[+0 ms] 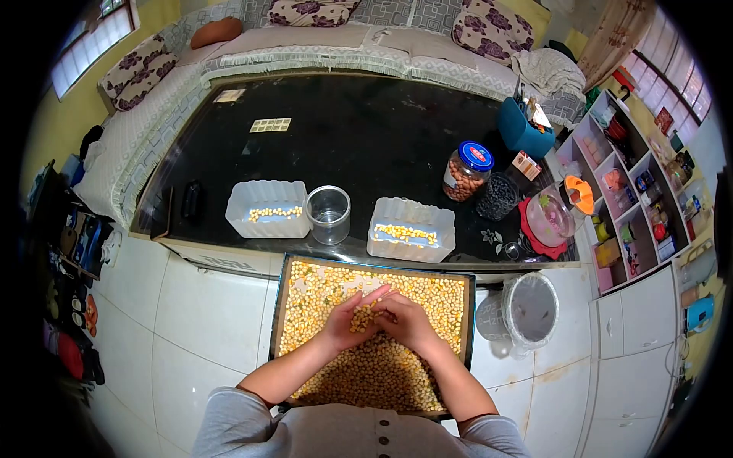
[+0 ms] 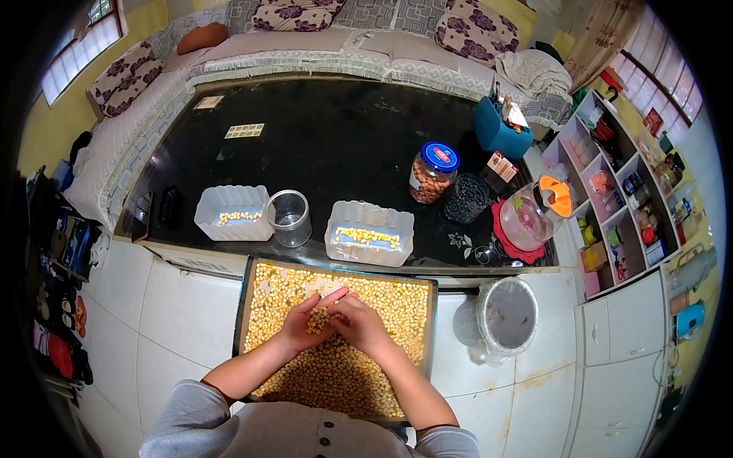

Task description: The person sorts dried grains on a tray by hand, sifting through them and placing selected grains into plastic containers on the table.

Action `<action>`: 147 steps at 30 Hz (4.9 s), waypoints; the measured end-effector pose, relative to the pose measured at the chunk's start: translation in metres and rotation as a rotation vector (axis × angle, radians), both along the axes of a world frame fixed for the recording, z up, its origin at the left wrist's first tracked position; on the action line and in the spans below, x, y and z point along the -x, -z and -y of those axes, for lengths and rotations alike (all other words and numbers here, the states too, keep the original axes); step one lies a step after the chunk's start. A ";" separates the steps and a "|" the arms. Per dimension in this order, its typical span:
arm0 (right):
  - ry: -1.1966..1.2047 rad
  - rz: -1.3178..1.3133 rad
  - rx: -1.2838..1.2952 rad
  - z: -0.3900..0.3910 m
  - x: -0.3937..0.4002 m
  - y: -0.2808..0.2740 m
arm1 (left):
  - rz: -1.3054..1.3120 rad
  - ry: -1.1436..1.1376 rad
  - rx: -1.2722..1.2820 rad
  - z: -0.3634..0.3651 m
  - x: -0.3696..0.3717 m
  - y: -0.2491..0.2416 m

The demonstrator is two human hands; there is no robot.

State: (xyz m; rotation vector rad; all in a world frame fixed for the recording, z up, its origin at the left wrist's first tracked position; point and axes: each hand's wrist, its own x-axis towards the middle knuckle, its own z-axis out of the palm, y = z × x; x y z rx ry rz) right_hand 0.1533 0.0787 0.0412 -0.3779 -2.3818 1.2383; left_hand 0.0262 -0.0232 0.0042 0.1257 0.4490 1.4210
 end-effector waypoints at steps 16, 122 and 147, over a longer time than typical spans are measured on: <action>-0.021 0.080 0.016 -0.001 -0.003 -0.003 | -0.002 -0.009 0.055 0.001 -0.002 -0.001; 0.008 0.158 -0.166 -0.020 0.005 -0.050 | -1.267 -0.127 -0.157 0.011 -0.002 -0.042; 0.066 0.209 -0.130 -0.005 -0.005 -0.017 | -1.220 -0.236 -0.175 0.008 -0.007 -0.008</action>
